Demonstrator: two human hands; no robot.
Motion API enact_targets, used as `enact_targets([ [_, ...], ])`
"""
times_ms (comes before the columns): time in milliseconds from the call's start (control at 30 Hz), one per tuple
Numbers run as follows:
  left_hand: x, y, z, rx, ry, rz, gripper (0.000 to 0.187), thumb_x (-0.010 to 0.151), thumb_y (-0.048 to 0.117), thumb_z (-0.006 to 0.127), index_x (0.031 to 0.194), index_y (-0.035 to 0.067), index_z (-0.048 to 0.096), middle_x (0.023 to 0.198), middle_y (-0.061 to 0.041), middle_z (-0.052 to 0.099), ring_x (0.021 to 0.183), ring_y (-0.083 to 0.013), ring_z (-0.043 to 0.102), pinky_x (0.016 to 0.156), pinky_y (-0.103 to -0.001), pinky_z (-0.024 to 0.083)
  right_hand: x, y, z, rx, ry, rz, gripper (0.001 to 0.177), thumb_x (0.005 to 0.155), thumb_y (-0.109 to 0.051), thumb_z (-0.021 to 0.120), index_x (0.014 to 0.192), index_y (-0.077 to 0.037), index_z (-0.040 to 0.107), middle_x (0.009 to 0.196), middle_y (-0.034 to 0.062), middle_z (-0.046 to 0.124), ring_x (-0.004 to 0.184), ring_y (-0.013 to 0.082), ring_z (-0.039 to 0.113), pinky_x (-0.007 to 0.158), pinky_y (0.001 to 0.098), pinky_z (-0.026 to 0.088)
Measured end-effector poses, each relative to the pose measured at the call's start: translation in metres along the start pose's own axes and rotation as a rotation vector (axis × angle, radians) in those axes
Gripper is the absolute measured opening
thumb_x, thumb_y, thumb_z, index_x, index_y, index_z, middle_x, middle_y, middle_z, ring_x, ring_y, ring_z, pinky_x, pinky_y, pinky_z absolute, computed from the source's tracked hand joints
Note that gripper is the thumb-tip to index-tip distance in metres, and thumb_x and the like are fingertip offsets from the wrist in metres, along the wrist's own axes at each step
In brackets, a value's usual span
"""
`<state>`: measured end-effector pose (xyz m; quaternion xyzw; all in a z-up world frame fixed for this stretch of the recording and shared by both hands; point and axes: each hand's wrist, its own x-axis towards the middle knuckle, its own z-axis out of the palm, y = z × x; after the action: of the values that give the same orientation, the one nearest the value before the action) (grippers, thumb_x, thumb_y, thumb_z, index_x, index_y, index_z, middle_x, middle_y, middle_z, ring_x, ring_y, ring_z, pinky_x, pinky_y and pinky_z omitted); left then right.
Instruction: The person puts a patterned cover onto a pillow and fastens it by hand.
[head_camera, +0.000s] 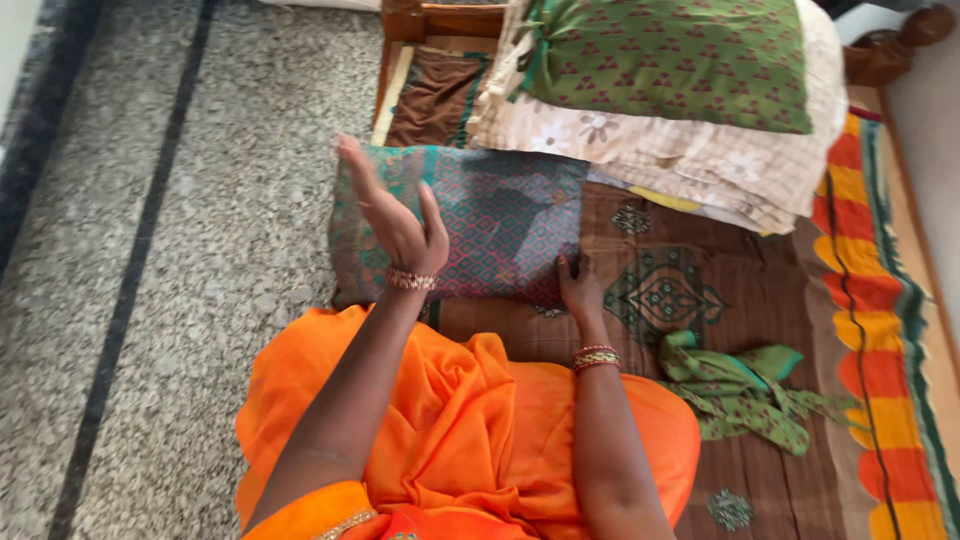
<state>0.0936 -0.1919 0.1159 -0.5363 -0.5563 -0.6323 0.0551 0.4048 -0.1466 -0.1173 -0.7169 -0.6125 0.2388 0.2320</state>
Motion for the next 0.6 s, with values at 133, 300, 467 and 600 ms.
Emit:
enact_targets([
  [133,-0.081,-0.069,-0.002,0.661,-0.759,-0.275,0.076,0.102,0.046,0.049,0.164,0.015,0.018,0.172,-0.012,0.011,0.158,-0.0361,0.008,0.126,-0.053,0.005,-0.005,0.002,-0.003,0.044,-0.039,0.066,0.072,0.094,-0.06,0.06,0.136,-0.001,0.06,0.122,0.0279,0.068,0.114,0.0461,0.065,0.096,0.051,0.052],
  [300,-0.106,-0.123,0.002,0.682,-0.77,-0.637,0.085,0.097,0.053,0.053,0.165,0.017,0.018,0.174,-0.007,0.008,0.161,-0.0311,0.001,0.126,-0.057,0.0,-0.024,-0.009,-0.022,0.161,-0.111,0.101,0.079,0.083,-0.061,0.072,0.129,0.003,0.062,0.115,0.0247,0.072,0.108,0.04,0.07,0.091,0.0458,0.056],
  [467,-0.11,-0.106,-0.043,0.703,-0.86,-0.732,0.086,0.097,0.054,0.052,0.165,0.024,0.009,0.173,-0.005,-0.003,0.159,-0.0313,-0.005,0.124,-0.059,-0.001,-0.037,-0.009,-0.041,0.028,-0.209,0.135,0.067,0.082,-0.052,0.069,0.123,-0.001,0.069,0.106,0.0208,0.078,0.102,0.0359,0.073,0.088,0.0438,0.057],
  [600,-0.113,-0.091,-0.059,0.674,-0.881,-0.829,0.091,0.094,0.051,0.057,0.165,0.028,0.006,0.174,-0.003,-0.007,0.158,-0.0338,-0.007,0.124,-0.06,0.002,-0.076,-0.044,-0.066,-0.214,-0.083,0.106,0.058,0.092,-0.045,0.069,0.125,0.002,0.063,0.106,0.0205,0.076,0.101,0.037,0.071,0.086,0.046,0.055],
])
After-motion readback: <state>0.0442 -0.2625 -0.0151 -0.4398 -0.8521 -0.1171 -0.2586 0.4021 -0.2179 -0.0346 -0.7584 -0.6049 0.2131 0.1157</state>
